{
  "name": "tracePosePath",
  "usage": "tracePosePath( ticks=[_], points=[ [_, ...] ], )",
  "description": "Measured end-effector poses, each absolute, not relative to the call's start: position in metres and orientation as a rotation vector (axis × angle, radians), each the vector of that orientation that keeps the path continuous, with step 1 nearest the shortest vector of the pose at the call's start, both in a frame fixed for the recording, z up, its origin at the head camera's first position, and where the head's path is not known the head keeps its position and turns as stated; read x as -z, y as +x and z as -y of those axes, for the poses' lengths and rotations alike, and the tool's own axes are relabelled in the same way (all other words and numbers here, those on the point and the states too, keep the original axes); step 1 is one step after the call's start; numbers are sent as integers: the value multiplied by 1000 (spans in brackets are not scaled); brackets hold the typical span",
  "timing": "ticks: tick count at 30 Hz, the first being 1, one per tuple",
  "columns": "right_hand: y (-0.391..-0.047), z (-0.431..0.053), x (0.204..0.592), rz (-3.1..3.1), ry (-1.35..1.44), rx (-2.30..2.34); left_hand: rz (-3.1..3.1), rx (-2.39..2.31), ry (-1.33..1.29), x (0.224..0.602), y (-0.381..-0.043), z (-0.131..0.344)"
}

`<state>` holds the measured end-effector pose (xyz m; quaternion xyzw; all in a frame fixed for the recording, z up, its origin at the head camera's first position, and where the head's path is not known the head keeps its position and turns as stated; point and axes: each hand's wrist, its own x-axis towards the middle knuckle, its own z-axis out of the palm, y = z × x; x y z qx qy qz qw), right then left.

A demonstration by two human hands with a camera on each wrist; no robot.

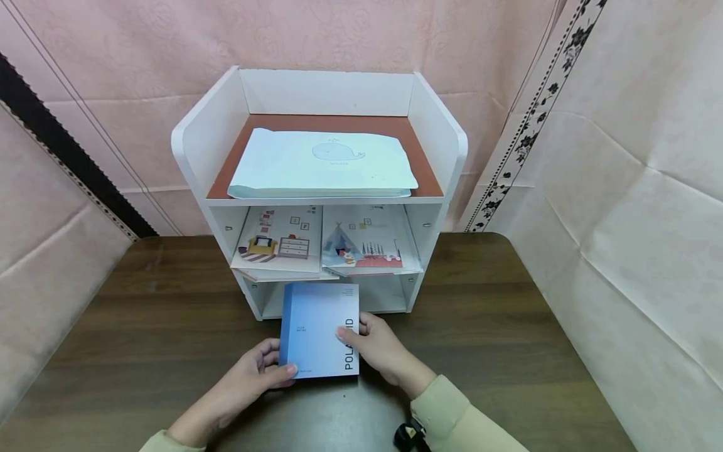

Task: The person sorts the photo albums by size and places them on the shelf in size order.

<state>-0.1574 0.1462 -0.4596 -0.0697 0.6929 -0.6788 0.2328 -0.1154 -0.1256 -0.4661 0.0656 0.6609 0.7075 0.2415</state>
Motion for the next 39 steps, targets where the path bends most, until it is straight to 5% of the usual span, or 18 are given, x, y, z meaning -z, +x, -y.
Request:
tracePosePath(
  ticks=[39],
  points=[
    [-165,-119,457,-1920,-249,1830,-1836,-2232,-178,467,-144,113]
  ],
)
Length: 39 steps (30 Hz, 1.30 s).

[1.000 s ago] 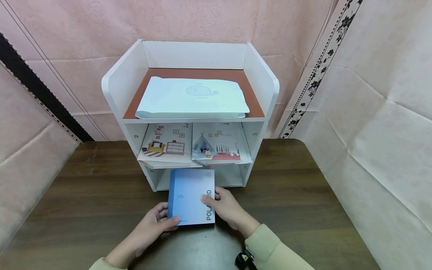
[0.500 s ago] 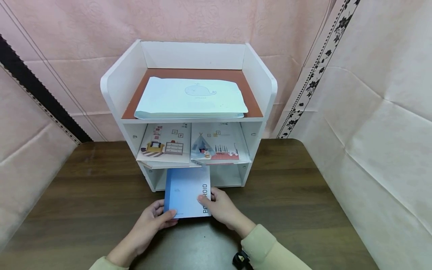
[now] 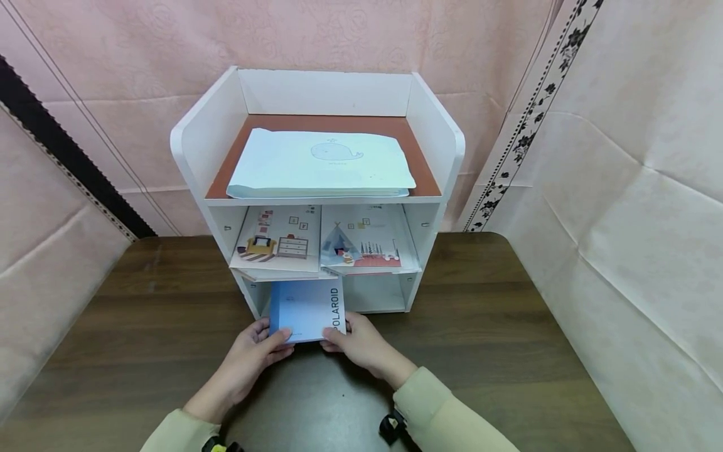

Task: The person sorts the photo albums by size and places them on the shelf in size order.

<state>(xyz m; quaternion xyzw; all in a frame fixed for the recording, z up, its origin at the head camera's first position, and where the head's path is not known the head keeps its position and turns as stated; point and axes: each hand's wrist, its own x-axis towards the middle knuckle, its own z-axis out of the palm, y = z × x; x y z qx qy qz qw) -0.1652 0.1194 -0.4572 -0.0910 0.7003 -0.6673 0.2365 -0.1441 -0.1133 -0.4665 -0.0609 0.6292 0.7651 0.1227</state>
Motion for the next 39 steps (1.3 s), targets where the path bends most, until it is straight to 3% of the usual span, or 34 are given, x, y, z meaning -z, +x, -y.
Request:
tracePosePath(
  ticks=[16,39],
  points=[
    [-180,-97,467,-1855,-56,1963,-1620,-2404,-272,471,-155,117],
    [-187,-84,468,-1933,-37,1922,-1492,-2418,-327,480,-159,120]
  ],
)
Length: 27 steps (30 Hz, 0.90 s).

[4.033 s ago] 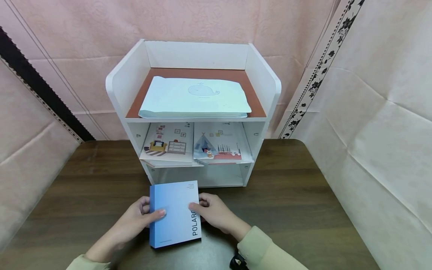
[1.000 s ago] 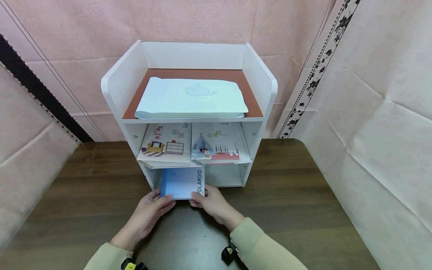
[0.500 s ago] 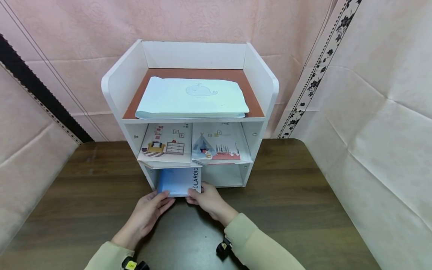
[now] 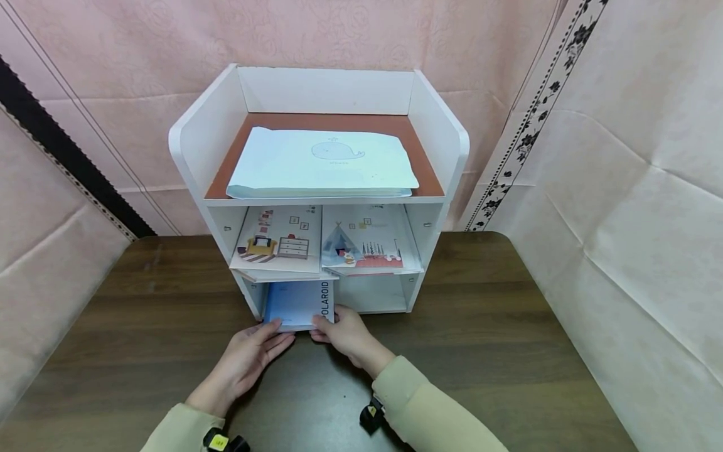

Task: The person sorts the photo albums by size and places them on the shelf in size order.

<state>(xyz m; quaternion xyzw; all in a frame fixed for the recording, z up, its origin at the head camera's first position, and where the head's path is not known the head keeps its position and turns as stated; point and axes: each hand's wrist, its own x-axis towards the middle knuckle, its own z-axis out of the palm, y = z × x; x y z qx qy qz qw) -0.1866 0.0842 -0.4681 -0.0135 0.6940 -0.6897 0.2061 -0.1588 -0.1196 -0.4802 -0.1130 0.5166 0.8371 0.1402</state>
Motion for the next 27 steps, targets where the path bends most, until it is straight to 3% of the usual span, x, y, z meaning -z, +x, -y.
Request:
tracePosePath(
  ticks=[27],
  points=[
    [-194,-73,469,-2119,86,1799,-1507,-2420,-372,487,-168,121]
  ],
)
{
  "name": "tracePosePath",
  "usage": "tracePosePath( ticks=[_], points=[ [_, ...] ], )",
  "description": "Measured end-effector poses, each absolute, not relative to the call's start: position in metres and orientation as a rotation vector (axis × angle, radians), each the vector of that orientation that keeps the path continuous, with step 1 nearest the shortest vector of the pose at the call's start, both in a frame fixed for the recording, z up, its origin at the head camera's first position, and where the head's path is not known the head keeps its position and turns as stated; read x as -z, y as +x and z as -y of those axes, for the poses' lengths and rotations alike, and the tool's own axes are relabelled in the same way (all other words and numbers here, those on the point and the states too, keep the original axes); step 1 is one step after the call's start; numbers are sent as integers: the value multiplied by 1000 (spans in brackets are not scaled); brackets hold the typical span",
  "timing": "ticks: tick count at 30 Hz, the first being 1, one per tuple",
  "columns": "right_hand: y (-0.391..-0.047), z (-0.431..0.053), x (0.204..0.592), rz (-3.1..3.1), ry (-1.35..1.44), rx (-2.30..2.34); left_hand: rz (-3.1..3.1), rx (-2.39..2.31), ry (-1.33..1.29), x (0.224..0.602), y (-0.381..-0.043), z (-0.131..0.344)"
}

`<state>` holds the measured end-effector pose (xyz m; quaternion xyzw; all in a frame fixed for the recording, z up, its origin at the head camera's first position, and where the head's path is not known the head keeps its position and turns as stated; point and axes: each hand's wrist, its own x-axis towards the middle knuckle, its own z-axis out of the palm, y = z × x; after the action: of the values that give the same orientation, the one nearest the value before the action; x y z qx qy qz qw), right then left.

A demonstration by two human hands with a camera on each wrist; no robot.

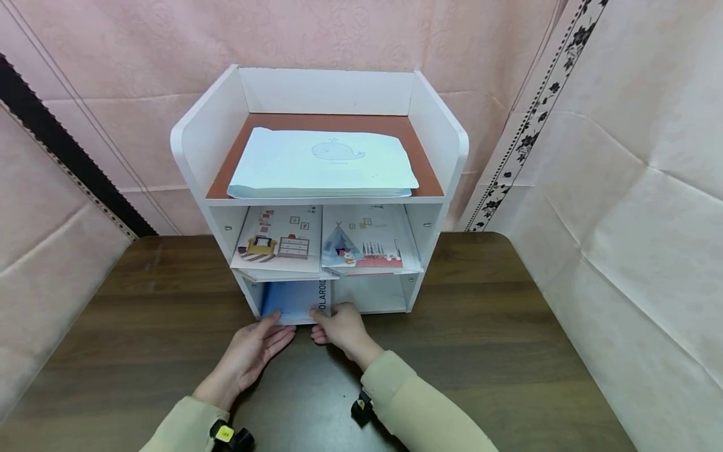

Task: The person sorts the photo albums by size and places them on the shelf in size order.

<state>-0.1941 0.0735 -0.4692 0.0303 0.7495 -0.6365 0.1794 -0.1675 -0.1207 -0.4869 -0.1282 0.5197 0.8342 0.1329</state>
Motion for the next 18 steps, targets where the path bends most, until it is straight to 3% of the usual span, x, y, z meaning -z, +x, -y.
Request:
tracePosePath(
  ticks=[18],
  points=[
    [-192,-72,473,-2091,111,1829,-1544,-2389,-358,488,-165,123]
  ],
)
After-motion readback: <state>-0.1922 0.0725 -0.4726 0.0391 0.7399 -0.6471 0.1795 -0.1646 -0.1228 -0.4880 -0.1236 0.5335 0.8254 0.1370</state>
